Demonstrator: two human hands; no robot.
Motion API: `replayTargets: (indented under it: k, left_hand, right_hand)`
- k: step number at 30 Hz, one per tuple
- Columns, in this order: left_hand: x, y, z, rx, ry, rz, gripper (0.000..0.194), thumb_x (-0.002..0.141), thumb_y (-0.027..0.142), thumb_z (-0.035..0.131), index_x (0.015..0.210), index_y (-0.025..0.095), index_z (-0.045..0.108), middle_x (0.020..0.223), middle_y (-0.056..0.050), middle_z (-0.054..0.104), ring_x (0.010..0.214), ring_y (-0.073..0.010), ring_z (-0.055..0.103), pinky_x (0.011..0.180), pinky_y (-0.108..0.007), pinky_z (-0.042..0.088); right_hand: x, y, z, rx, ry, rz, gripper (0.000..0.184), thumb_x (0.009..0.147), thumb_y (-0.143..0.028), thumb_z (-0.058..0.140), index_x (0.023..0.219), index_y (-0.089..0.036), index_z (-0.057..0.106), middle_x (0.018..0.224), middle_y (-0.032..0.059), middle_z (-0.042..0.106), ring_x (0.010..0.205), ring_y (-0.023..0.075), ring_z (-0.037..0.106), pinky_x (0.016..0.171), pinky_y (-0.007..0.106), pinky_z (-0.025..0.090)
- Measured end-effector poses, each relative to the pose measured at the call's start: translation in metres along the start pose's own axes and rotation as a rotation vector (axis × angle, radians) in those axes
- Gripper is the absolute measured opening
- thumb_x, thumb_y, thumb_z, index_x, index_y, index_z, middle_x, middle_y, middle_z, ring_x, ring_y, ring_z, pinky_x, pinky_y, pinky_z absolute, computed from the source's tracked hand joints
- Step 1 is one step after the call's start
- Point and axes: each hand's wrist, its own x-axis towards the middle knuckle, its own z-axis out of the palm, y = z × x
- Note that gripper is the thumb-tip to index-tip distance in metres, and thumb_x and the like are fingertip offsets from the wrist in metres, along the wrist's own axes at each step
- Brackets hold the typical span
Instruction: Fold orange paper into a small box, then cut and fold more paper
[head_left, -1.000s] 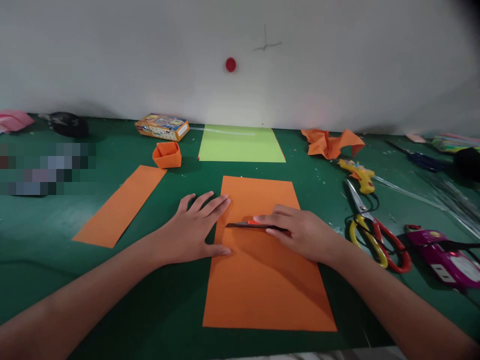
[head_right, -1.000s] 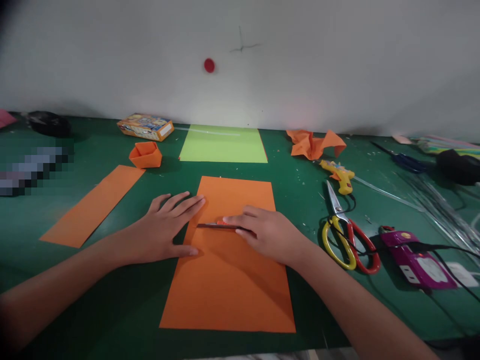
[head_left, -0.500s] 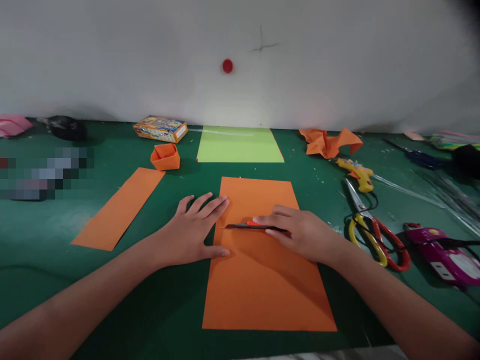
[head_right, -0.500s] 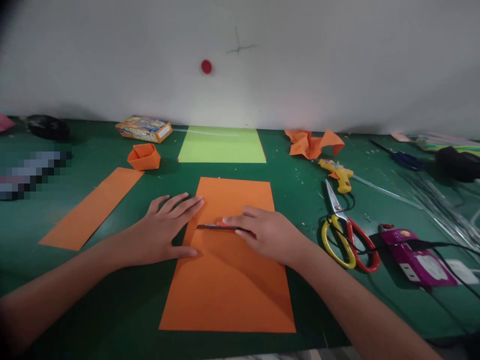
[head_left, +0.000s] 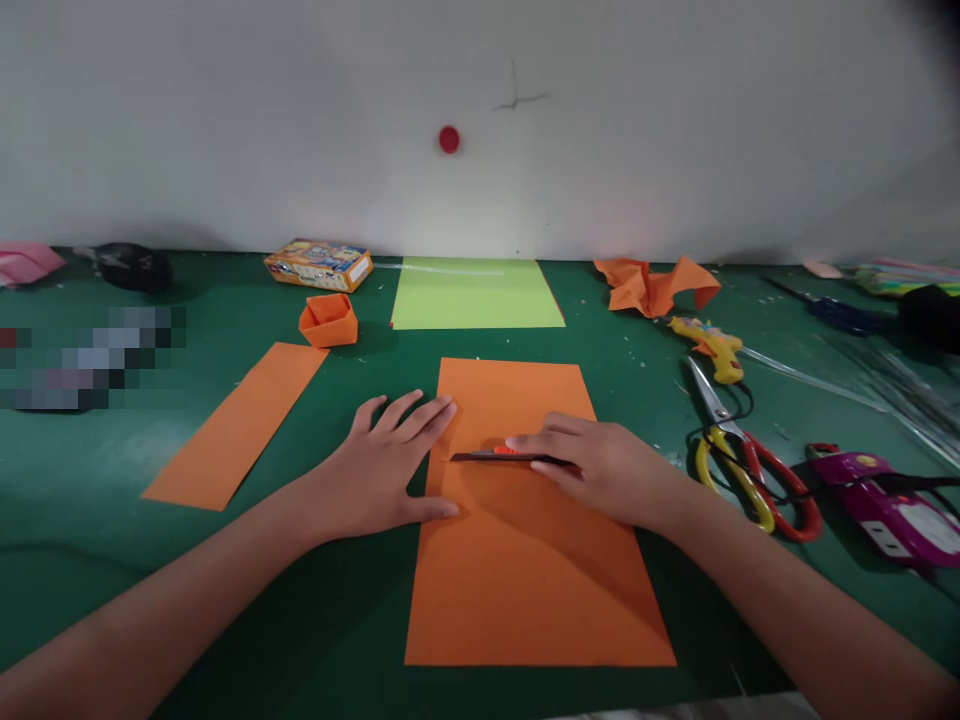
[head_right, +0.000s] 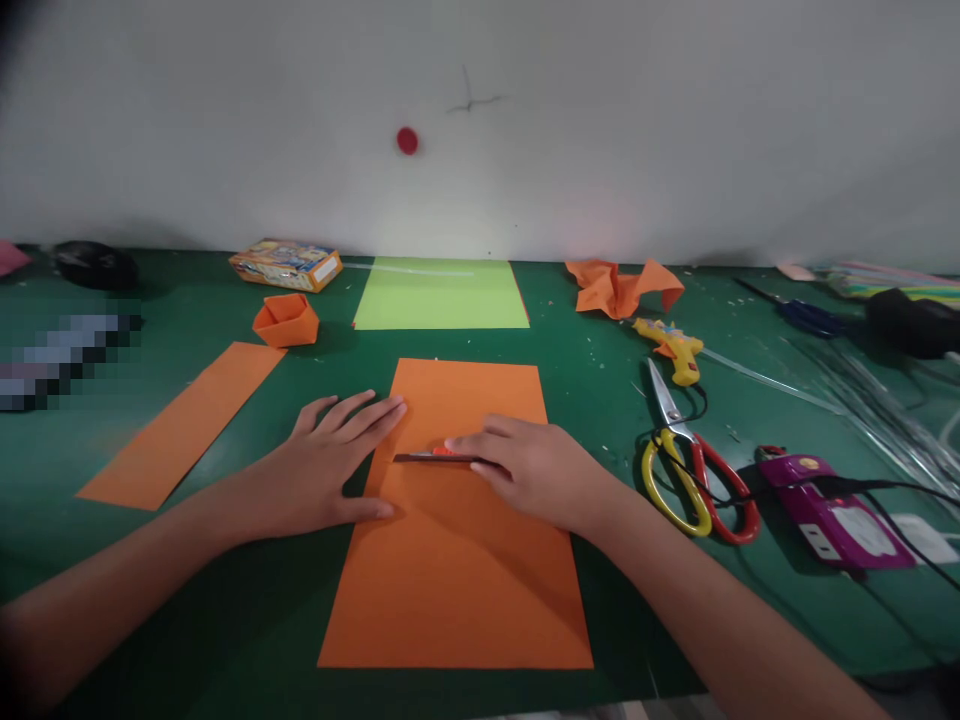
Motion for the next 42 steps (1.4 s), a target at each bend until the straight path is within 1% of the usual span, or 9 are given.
replayTargets:
  k: [7,10,13,16,18,23,28,35,42]
  left_hand:
    - [-0.0002,0.0023,-0.0057,-0.014,-0.045,-0.021,0.105,0.086,0.088,0.036,0.166,0.023,0.013,0.17,-0.01,0.023,0.155,-0.0413,0.016,0.121,-0.061,0.01]
    - [0.0002,0.0011,-0.0038,-0.013,-0.045,-0.018,0.105,0.086,0.088,0.036,0.166,0.023,0.013,0.17,-0.009,0.021,0.155,-0.0409,0.014,0.12,-0.062,0.007]
    - [0.0005,-0.0005,-0.0008,-0.004,-0.033,-0.011,0.099,0.087,0.087,0.036,0.165,0.029,0.017,0.17,-0.007,0.022,0.155,-0.0412,0.015,0.119,-0.065,0.006]
    - [0.0002,-0.0011,0.0007,0.005,-0.013,-0.001,0.091,0.088,0.086,0.037,0.163,0.036,0.023,0.17,-0.006,0.024,0.155,-0.0411,0.016,0.118,-0.065,0.007]
    - [-0.0002,-0.001,0.0007,0.007,-0.002,0.002,0.089,0.088,0.086,0.038,0.162,0.038,0.025,0.17,-0.005,0.025,0.154,-0.041,0.017,0.118,-0.065,0.007]
    - [-0.0009,-0.0002,0.0003,0.012,0.003,-0.001,0.089,0.088,0.086,0.039,0.162,0.037,0.027,0.169,-0.006,0.027,0.154,-0.0409,0.02,0.118,-0.064,0.01]
    - [-0.0008,-0.0005,0.0011,0.02,0.007,0.001,0.091,0.088,0.085,0.04,0.162,0.035,0.026,0.169,-0.007,0.027,0.154,-0.0405,0.019,0.119,-0.064,0.008]
    - [-0.0013,-0.001,0.0011,0.034,0.025,0.011,0.091,0.088,0.084,0.042,0.163,0.034,0.026,0.168,-0.007,0.029,0.153,-0.0418,0.023,0.119,-0.064,0.011]
    - [-0.0007,-0.0006,0.0003,0.037,0.005,0.005,0.091,0.088,0.085,0.039,0.162,0.033,0.026,0.169,-0.007,0.027,0.153,-0.0413,0.021,0.118,-0.065,0.011]
  right_hand:
    - [-0.0006,0.0005,-0.0005,0.028,-0.016,0.016,0.037,0.104,-0.023,0.047,0.136,-0.03,0.063,0.104,0.0054,0.07,0.086,0.0171,0.068,0.072,0.027,0.052]
    - [-0.0004,0.0006,-0.0003,0.066,-0.021,0.026,0.037,0.103,-0.022,0.047,0.136,-0.031,0.063,0.107,0.0052,0.07,0.09,0.0175,0.068,0.075,0.028,0.052]
    - [-0.0003,0.0012,0.0005,0.091,-0.018,0.029,0.038,0.103,-0.022,0.048,0.136,-0.032,0.063,0.11,0.0047,0.07,0.092,0.0172,0.069,0.077,0.028,0.052]
    - [-0.0005,0.0019,0.0008,0.093,-0.025,0.03,0.038,0.103,-0.022,0.048,0.136,-0.032,0.063,0.111,0.0049,0.069,0.092,0.0173,0.068,0.077,0.028,0.052]
    - [-0.0006,0.002,0.0004,0.092,-0.029,0.036,0.038,0.103,-0.022,0.048,0.136,-0.032,0.063,0.111,0.0048,0.069,0.092,0.0176,0.068,0.077,0.028,0.051]
    - [-0.0013,0.0027,0.0003,0.094,-0.03,0.035,0.038,0.103,-0.022,0.048,0.136,-0.032,0.062,0.11,0.0046,0.069,0.092,0.0179,0.068,0.078,0.029,0.052]
    - [-0.0012,0.0035,0.0005,0.102,-0.028,0.027,0.038,0.103,-0.022,0.048,0.137,-0.033,0.062,0.113,0.0043,0.068,0.095,0.0179,0.068,0.079,0.03,0.051]
    - [-0.0024,0.0037,-0.0025,0.087,-0.033,0.039,0.037,0.102,-0.021,0.048,0.135,-0.031,0.062,0.109,0.0044,0.069,0.094,0.0183,0.068,0.077,0.029,0.05]
    - [-0.0027,0.003,-0.0026,0.119,-0.028,0.042,0.038,0.102,-0.02,0.048,0.135,-0.031,0.062,0.113,0.0045,0.069,0.096,0.018,0.068,0.082,0.03,0.052]
